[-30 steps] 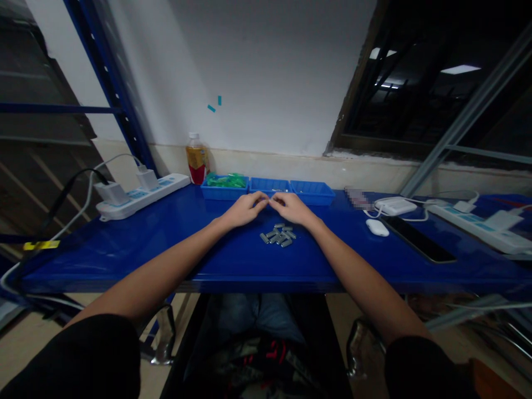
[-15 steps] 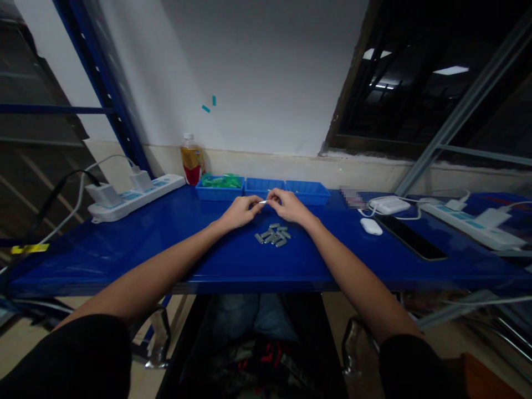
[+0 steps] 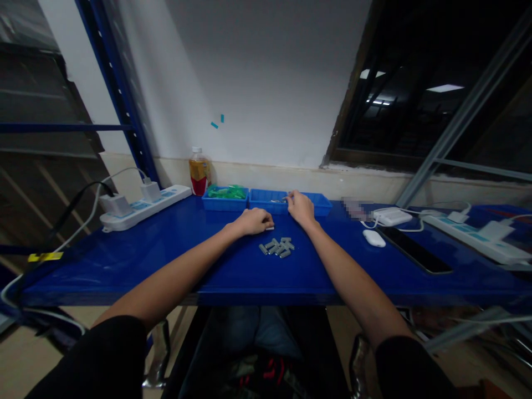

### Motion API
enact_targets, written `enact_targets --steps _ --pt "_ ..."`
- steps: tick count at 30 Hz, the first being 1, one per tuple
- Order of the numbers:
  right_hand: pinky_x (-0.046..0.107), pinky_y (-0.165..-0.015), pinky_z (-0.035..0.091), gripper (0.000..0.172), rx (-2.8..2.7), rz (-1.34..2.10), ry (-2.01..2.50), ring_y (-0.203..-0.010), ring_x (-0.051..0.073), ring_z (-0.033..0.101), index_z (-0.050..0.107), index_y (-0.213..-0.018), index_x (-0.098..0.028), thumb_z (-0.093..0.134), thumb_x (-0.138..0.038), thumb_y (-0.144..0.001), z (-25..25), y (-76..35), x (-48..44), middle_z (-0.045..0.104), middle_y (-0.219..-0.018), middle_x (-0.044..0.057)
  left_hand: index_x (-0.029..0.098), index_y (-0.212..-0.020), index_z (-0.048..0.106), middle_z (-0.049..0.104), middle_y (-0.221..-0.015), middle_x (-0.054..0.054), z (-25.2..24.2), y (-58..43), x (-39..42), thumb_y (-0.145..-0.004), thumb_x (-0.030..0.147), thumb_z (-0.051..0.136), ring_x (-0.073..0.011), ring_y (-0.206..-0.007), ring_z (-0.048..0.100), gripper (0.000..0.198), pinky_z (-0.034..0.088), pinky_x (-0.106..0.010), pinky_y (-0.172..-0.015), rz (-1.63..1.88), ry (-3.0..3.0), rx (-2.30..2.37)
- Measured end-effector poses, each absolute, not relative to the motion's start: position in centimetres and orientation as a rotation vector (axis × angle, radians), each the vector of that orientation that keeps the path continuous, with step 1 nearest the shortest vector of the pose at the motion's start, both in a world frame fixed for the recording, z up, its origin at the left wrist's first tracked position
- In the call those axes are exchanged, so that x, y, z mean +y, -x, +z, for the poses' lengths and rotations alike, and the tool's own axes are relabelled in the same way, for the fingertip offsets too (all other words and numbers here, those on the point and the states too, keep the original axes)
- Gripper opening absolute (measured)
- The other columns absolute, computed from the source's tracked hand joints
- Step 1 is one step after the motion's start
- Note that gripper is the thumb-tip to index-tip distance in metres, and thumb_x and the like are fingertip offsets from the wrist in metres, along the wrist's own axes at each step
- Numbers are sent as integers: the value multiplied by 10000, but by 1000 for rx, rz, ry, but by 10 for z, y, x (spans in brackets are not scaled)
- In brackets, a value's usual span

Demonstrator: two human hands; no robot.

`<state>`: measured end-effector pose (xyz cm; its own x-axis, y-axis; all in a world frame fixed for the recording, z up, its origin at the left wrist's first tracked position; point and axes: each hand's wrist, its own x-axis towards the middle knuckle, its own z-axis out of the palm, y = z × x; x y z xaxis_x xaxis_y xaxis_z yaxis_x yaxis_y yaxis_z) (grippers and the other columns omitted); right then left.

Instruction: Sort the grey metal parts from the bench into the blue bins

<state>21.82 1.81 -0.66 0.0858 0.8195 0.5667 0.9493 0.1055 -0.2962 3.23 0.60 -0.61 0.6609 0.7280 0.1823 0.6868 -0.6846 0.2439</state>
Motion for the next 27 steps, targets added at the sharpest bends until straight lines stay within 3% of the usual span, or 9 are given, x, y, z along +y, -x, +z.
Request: enact_targets --steps 5,18,23,27 --pt "311 -755 428 240 -1825 -284 1815 -915 242 617 612 -1006 -196 434 -320 -903 -7 -216 14 670 -982 117 258 -931 688 683 -943 -34 -6 -11 -1 -762 479 575 -200 -841 620 300 419 -241 -672 412 -2745 1164" --pt "284 -713 405 217 -1778 -218 1774 -849 219 609 642 -956 -215 446 -271 -882 -9 -217 15 680 -891 90 158 -937 629 672 -921 -78 -30 -26 4 -862 279 485 -183 -818 617 203 460 -267 -729 769 -2681 1053" --pt "240 -628 374 227 -2000 -33 1466 -657 149 552 588 -1029 -177 485 -267 -848 -3 -219 4 610 -699 10 153 -972 582 670 -875 -59 -21 -24 2 -875 296 464 -175 -798 618 209 465 -282 -753 1041 -2450 1050" --pt "227 -628 361 252 -2238 118 1159 -639 117 506 573 -1024 -162 569 -259 -791 2 -211 -10 573 -708 -15 149 -890 534 645 -838 -48 -19 -23 2 -871 323 460 -157 -761 612 190 474 -261 -712 1184 -2254 981"
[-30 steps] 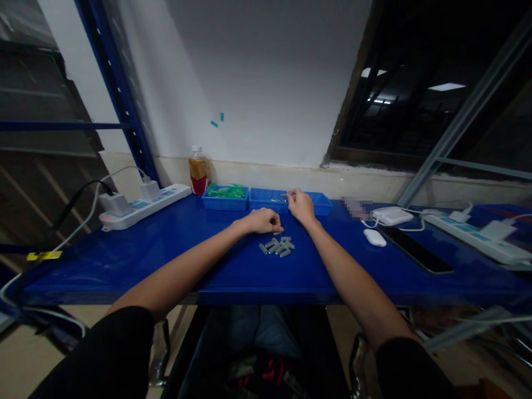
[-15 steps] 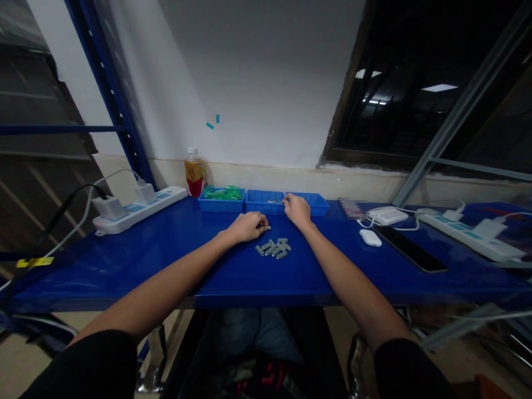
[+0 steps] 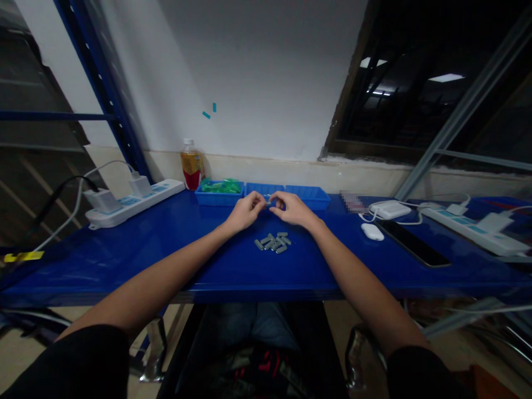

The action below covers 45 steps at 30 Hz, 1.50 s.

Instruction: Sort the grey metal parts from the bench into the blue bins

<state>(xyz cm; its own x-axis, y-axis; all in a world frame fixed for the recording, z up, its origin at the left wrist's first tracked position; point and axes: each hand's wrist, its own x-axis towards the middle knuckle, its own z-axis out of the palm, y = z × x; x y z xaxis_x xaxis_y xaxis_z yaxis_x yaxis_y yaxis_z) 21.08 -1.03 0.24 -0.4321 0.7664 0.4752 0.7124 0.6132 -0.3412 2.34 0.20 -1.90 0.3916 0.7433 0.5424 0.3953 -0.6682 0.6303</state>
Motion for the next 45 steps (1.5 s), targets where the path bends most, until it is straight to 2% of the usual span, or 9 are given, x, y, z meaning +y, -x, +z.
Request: enact_targets --steps 4,9,16,23,28,35,38,41,45 --pt "233 -632 348 126 -2232 50 1129 -652 119 496 594 -901 -162 556 -234 -805 4 -203 -15 571 -722 -3 147 -875 524 638 -799 -39 -19 -24 1 -868 363 462 -152 -739 616 225 480 -258 -695 1199 -2128 933" --pt "237 -624 360 124 -2182 54 1100 -633 119 492 609 -840 -155 538 -256 -840 3 -204 -13 584 -727 17 135 -943 590 657 -835 -56 -16 -22 0 -823 394 537 -175 -772 619 290 484 -280 -710 1245 -2134 877" --pt "235 -632 378 210 -2119 47 1036 -628 120 501 592 -987 -174 601 -263 -796 2 -205 -14 554 -685 -19 130 -951 626 679 -845 -73 -17 -19 3 -847 382 506 -191 -786 635 297 476 -285 -717 1278 -2157 947" --pt "234 -656 386 121 -2101 -3 1015 -659 124 520 594 -916 -170 547 -250 -837 3 -201 -17 576 -723 2 126 -888 634 677 -793 -64 -16 -20 2 -868 424 463 -180 -735 625 344 474 -272 -694 1260 -2132 935" --pt "240 -654 382 133 -2088 -5 1051 -692 132 539 603 -858 -166 494 -241 -871 1 -200 -16 614 -771 27 124 -1040 597 653 -782 -40 -15 -20 -1 -813 402 556 -157 -689 595 362 464 -255 -657 1300 -2152 896" --pt "233 -645 386 140 -2102 15 1043 -641 121 527 593 -932 -172 525 -265 -852 1 -198 -17 592 -722 -4 119 -961 627 678 -841 -74 -22 -23 7 -814 440 531 -179 -751 625 366 481 -279 -710 1277 -2058 913" --pt "236 -662 387 134 -2078 -42 1099 -689 131 536 606 -869 -172 497 -249 -861 0 -203 -11 608 -766 17 90 -1030 620 686 -816 -88 -23 -29 6 -797 489 527 -196 -731 631 471 484 -287 -676 1159 -2024 989" --pt "241 -658 383 151 -1970 -116 1289 -700 145 545 617 -877 -172 498 -264 -861 -3 -213 -2 615 -752 25 76 -1070 629 696 -834 -95 -24 -38 0 -727 533 593 -212 -741 634 573 482 -283 -659 866 -2166 1045" --pt "254 -679 387 198 -1851 -220 1551 -746 169 580 635 -911 -190 499 -328 -873 -7 -220 6 650 -794 41 178 -971 695 704 -958 -53 -24 -47 -7 -662 504 667 -205 -870 634 450 469 -247 -753 631 -2443 1006"
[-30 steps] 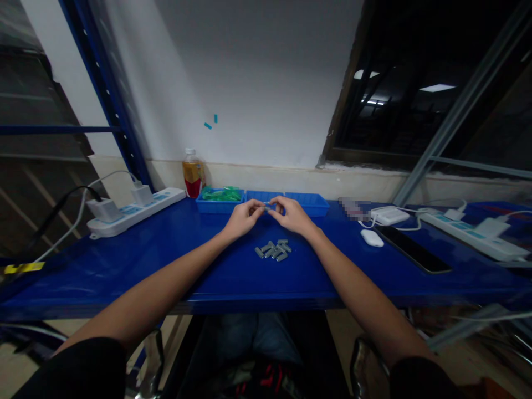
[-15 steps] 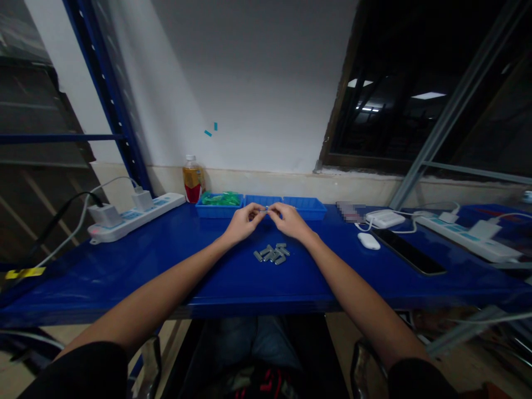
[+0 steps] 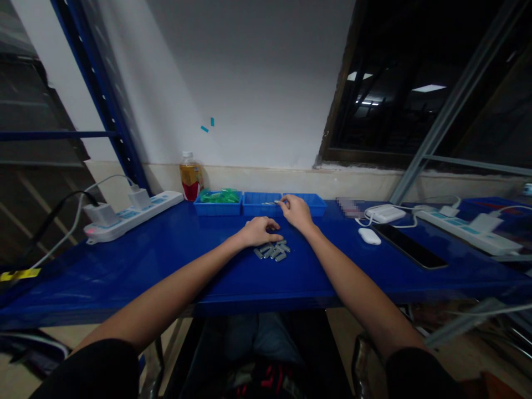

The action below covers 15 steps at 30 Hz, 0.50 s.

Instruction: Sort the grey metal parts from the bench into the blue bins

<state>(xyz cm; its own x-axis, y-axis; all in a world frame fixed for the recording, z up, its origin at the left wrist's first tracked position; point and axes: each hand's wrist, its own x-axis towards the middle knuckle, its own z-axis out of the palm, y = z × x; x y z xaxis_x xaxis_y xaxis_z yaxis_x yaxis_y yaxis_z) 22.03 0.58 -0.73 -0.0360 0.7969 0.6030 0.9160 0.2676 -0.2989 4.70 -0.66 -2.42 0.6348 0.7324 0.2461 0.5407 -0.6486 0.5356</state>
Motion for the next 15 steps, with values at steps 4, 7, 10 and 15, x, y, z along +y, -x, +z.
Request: enact_targets --steps 4,7,10,15 --pt "259 -704 409 251 -1826 -245 1699 -834 190 614 645 -973 -225 462 -378 -895 -10 -218 7 682 -879 53 226 -865 718 718 -875 -10 -22 -44 -5 -749 402 592 -171 -831 635 246 454 -211 -730 564 -2543 1057" --pt "268 -725 427 278 -1816 -239 1750 -875 200 624 647 -1026 -240 427 -364 -910 -13 -216 9 691 -925 64 229 -848 722 717 -842 -13 -20 -36 -2 -768 399 568 -168 -816 632 243 449 -203 -726 568 -2557 1045" --pt "294 -739 442 288 -1870 -207 1714 -876 218 628 648 -1069 -234 443 -347 -901 -17 -217 13 692 -957 90 242 -844 720 704 -873 -25 -20 -30 0 -721 412 629 -187 -828 625 229 448 -219 -721 603 -2591 998" --pt "306 -716 436 293 -1975 -147 1580 -792 221 621 623 -1120 -202 505 -284 -865 -19 -219 12 688 -858 94 220 -866 698 677 -899 -63 -26 -25 7 -782 291 559 -201 -816 616 177 439 -251 -715 625 -2711 1030"
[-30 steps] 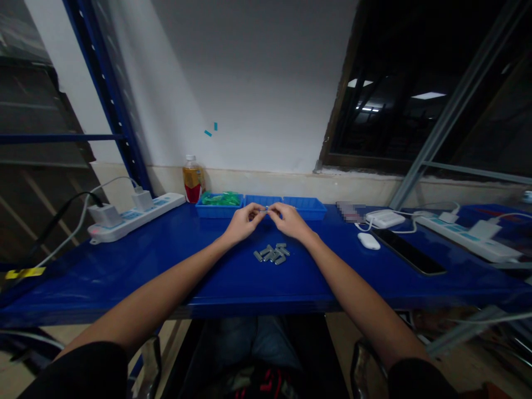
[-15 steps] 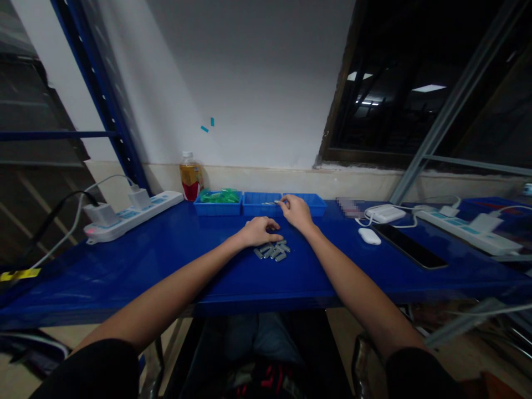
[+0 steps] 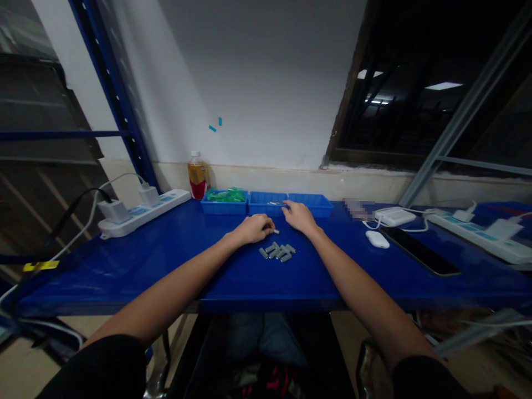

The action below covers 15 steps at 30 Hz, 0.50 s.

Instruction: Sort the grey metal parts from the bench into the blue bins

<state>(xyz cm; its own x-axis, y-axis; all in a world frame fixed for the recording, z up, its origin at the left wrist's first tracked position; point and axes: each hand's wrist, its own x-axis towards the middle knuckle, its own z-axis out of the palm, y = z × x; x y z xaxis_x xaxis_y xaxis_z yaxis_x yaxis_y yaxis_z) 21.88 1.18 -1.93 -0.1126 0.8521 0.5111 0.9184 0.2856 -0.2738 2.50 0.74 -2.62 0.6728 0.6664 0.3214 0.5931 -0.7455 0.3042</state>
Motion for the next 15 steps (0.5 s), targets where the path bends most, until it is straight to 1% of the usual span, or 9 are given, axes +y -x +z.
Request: enact_targets --steps 2,4,7,10,13,15 --pt "279 -673 419 289 -2023 -91 1497 -715 189 601 608 -1120 -185 512 -260 -858 -17 -216 8 667 -763 61 192 -881 687 676 -869 -75 -27 -22 12 -815 258 501 -197 -789 613 208 439 -255 -716 685 -2694 1048" --pt "254 -638 398 251 -2110 -7 1375 -659 157 570 610 -1074 -181 524 -250 -848 -14 -211 3 633 -708 23 166 -882 676 676 -848 -86 -26 -19 17 -843 258 448 -203 -772 610 248 437 -266 -709 764 -2650 1089" --pt "237 -646 381 197 -2221 63 1184 -677 134 542 602 -1002 -175 568 -244 -821 -12 -202 -4 602 -726 2 151 -842 659 674 -836 -90 -22 -13 21 -869 281 389 -213 -767 604 301 431 -283 -700 882 -2575 1155" --pt "234 -662 372 182 -2225 42 1123 -713 133 528 577 -974 -167 596 -209 -798 -12 -196 -8 580 -748 1 150 -794 640 667 -801 -76 -19 -9 22 -885 325 351 -207 -745 597 350 427 -283 -686 901 -2531 1154" --pt "232 -664 365 119 -2217 21 1136 -714 132 518 567 -930 -172 574 -185 -812 -12 -196 -8 568 -752 2 149 -770 627 663 -762 -56 -18 -9 21 -897 381 324 -195 -725 595 402 429 -275 -680 864 -2491 1119" --pt "237 -673 365 75 -2222 12 1146 -719 135 516 569 -901 -174 544 -213 -842 -12 -198 -7 572 -759 9 149 -758 625 665 -752 -50 -18 -11 18 -897 412 324 -190 -715 597 423 436 -275 -684 860 -2450 1104"
